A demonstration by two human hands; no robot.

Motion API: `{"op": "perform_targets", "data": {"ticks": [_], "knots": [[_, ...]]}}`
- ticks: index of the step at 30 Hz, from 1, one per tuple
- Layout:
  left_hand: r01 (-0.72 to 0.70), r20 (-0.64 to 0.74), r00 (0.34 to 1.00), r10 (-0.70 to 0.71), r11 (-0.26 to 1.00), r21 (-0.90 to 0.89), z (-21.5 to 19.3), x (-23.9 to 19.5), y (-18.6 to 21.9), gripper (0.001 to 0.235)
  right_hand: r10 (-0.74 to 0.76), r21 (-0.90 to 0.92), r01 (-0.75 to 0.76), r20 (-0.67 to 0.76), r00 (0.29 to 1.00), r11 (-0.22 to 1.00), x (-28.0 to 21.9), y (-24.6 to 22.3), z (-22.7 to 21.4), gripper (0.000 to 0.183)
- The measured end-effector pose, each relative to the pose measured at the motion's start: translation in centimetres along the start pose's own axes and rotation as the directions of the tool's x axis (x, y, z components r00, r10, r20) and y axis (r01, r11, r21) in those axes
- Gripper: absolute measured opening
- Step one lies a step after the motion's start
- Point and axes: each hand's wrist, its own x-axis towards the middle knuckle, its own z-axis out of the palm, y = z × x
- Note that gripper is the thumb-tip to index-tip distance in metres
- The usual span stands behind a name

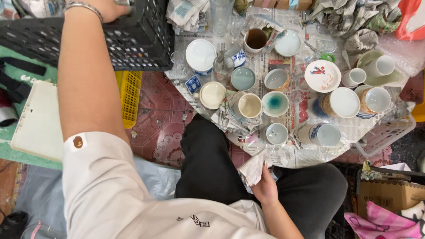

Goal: The person sits cross-legged on the floor and folds pieces of newspaper into small bundles. They repeatedly pick up newspaper sheets, fold them, and place the folded bundles into a black crate.

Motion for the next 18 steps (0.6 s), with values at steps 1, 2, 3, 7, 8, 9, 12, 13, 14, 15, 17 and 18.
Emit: {"op": "perform_targets", "data": {"ticks": [1,2,3,7,8,9,12,13,14,15,17,18], "knots": [[0.005,0.049,0.999,-0.004,1.000,-0.012,0.0,1.0,0.0,0.063,0.000,0.005,0.000,0.010,1.000,1.000,0.1,-0.1,-0.3,0.047],[0.017,0.104,0.994,-0.015,1.000,-0.025,0.3,1.6,0.0,0.066,0.003,0.013,-0.003,0.011,1.000,1.000,-0.2,-0.1,-0.8,0.046],[0.037,0.152,0.988,-0.032,0.999,-0.032,0.6,2.2,0.0,0.070,0.005,0.020,-0.006,0.013,1.000,1.000,-0.4,-0.1,-1.2,0.046],[0.068,0.268,0.962,-0.057,0.997,-0.033,0.4,4.0,0.1,0.075,-0.008,0.009,0.008,-0.041,0.999,1.000,-0.3,-0.4,-2.4,0.049],[0.065,0.271,0.961,-0.058,0.998,-0.016,0.4,4.3,-0.1,0.076,-0.019,0.021,0.019,-0.017,1.000,1.000,-0.6,-0.5,-2.6,0.049],[0.067,0.264,0.962,-0.066,0.998,0.004,0.6,4.6,-0.2,0.077,-0.031,0.034,0.030,0.007,1.000,0.999,-1.0,-0.5,-2.8,0.049],[0.064,0.234,0.970,-0.073,0.997,0.046,1.1,6.4,-0.3,0.081,-0.018,-0.005,0.018,-0.079,0.997,1.000,-2.3,-0.8,-2.6,0.052],[0.070,0.225,0.971,-0.082,0.996,0.061,1.8,7.0,-0.5,0.082,-0.023,-0.010,0.022,-0.075,0.997,1.000,-2.6,-0.8,-2.5,0.053],[0.082,0.219,0.971,-0.097,0.994,0.077,2.6,7.2,-0.9,0.084,-0.022,-0.017,0.021,-0.072,0.997,1.000,-3.0,-0.9,-2.5,0.054],[0.097,0.211,0.971,-0.116,0.990,0.098,3.5,7.5,-1.4,0.086,-0.022,-0.023,0.020,-0.070,0.997,1.000,-3.2,-1.0,-2.5,0.055],[0.113,0.182,0.974,-0.136,0.985,0.127,4.7,9.1,-1.5,0.089,-0.041,-0.024,0.037,-0.177,0.983,0.999,-2.8,-1.0,-2.0,0.055],[0.132,0.168,0.973,-0.156,0.980,0.148,5.3,9.4,-1.8,0.091,-0.042,-0.024,0.038,-0.232,0.972,0.999,-2.8,-1.1,-1.9,0.056]]}}
